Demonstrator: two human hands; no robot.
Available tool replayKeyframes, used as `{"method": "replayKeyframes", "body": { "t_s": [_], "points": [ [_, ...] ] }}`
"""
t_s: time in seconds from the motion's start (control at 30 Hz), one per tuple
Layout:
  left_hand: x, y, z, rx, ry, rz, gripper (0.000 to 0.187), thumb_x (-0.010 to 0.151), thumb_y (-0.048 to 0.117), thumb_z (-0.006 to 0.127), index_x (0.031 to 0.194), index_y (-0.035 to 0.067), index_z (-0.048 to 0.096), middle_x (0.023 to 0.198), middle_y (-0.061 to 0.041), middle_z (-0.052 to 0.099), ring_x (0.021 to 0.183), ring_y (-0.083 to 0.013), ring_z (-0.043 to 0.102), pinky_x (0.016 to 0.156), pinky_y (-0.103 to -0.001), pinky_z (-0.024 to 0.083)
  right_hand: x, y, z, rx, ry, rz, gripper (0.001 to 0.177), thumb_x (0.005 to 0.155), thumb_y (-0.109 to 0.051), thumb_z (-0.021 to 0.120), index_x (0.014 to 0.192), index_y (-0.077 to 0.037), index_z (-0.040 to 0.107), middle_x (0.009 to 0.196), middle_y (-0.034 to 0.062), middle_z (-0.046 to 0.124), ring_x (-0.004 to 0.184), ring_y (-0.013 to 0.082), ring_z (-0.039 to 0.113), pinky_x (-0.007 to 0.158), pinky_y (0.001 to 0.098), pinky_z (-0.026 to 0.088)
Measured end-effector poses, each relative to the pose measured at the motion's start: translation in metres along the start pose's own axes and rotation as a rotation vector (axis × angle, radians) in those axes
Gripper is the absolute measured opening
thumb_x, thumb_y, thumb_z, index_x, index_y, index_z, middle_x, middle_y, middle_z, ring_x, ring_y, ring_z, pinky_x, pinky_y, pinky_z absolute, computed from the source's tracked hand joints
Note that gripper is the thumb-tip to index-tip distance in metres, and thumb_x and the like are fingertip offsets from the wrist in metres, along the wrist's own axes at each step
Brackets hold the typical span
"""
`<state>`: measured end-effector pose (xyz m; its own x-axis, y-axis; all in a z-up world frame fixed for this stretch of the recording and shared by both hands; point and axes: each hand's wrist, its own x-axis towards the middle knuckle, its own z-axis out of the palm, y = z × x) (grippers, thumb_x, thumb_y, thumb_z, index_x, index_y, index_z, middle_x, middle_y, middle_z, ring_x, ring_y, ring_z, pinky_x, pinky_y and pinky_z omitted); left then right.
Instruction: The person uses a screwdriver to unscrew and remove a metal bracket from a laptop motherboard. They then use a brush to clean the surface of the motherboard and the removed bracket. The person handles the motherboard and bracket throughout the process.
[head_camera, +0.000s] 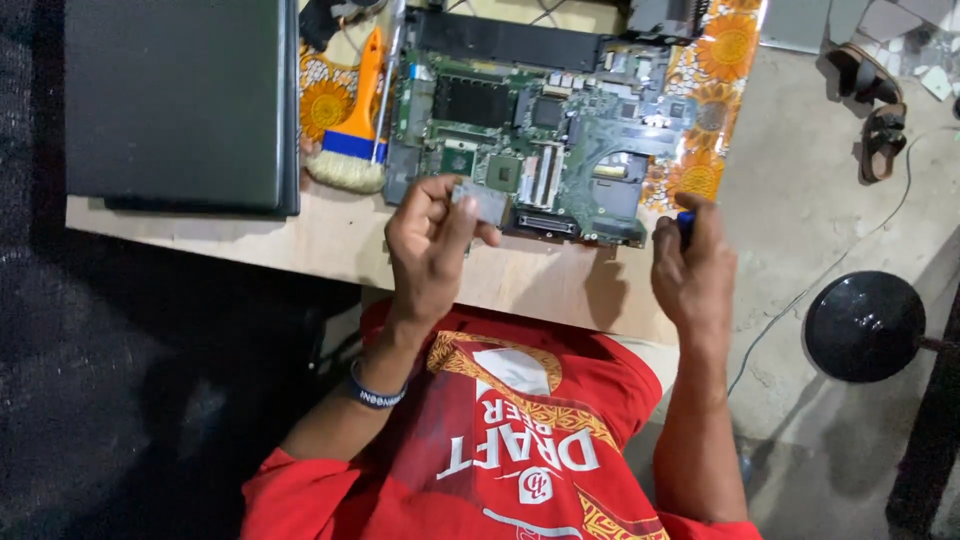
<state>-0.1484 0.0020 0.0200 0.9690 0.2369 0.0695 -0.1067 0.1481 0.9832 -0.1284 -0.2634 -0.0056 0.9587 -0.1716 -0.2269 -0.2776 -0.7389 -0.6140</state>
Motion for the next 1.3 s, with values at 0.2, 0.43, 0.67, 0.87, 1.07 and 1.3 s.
{"method": "replayKeyframes", "body": {
  "t_s": [0.2,0.43,0.67,0.87,1.07,1.3],
  "points": [
    [-0.035,0.012,-0.003,0.057,0.035,0.057,0.021,0.097,0.008,0.067,0.109,-0.009,0.064,0.073,-0.018,0.069,0.061,-0.0206,0.075,0.06,-0.029,0.063,-0.036,-0.049,0.007,0.516,-0.175,-0.271,0.023,0.099,-0.006,0.066,0.12,-0.001,0.071,0.078,0.011,0.073,0.052,0.0143,0.058,0.054,0.0288,0.052],
    [-0.05,0.016,-0.013,0.056,0.028,0.079,0.022,0.096,0.008,0.069,0.11,-0.009,0.066,0.076,-0.019,0.071,0.065,-0.0227,0.077,0.062,-0.032,0.063,-0.068,-0.082,0.054,0.687,-0.265,-0.468,0.015,0.093,-0.008,0.074,0.106,-0.001,0.075,0.064,0.0103,0.066,0.043,0.0148,0.058,0.044,0.0277,0.048],
    [-0.063,0.017,-0.041,0.019,-0.144,-0.085,0.037,0.102,0.026,0.06,0.116,-0.007,0.069,0.073,-0.018,0.068,0.065,-0.018,0.071,0.059,-0.031,0.062,-0.084,-0.078,0.065,0.379,-0.028,-0.869,0.024,0.089,0.001,0.072,0.112,-0.005,0.075,0.095,0.0139,0.073,0.075,0.0331,0.075,0.065,0.0373,0.061],
    [-0.059,0.018,-0.06,0.154,0.042,-0.002,0.025,0.099,0.009,0.063,0.116,-0.009,0.068,0.07,-0.02,0.068,0.058,-0.0191,0.068,0.055,-0.032,0.06,-0.086,-0.073,0.056,0.334,-0.072,-0.736,0.024,0.091,0.005,0.07,0.114,-0.003,0.073,0.102,0.02,0.075,0.088,0.0427,0.075,0.068,0.0456,0.061],
    [-0.028,-0.037,-0.112,0.266,0.36,0.018,0.024,0.091,-0.001,0.062,0.114,-0.009,0.065,0.069,-0.015,0.066,0.056,-0.0106,0.06,0.053,-0.026,0.052,-0.072,-0.053,0.037,0.027,-0.003,-0.564,0.018,0.099,-0.004,0.072,0.116,-0.002,0.071,0.105,0.0223,0.075,0.086,0.0448,0.071,0.071,0.053,0.056],
    [-0.01,-0.063,-0.134,0.262,0.315,0.108,0.04,0.087,-0.005,0.067,0.126,-0.008,0.062,0.079,-0.018,0.068,0.061,-0.0151,0.068,0.057,-0.028,0.059,-0.059,0.0,0.047,-0.036,-0.024,-0.239,0.023,0.104,-0.015,0.068,0.124,-0.005,0.074,0.092,0.0201,0.073,0.071,0.0415,0.07,0.067,0.0498,0.053]
  ]
}}
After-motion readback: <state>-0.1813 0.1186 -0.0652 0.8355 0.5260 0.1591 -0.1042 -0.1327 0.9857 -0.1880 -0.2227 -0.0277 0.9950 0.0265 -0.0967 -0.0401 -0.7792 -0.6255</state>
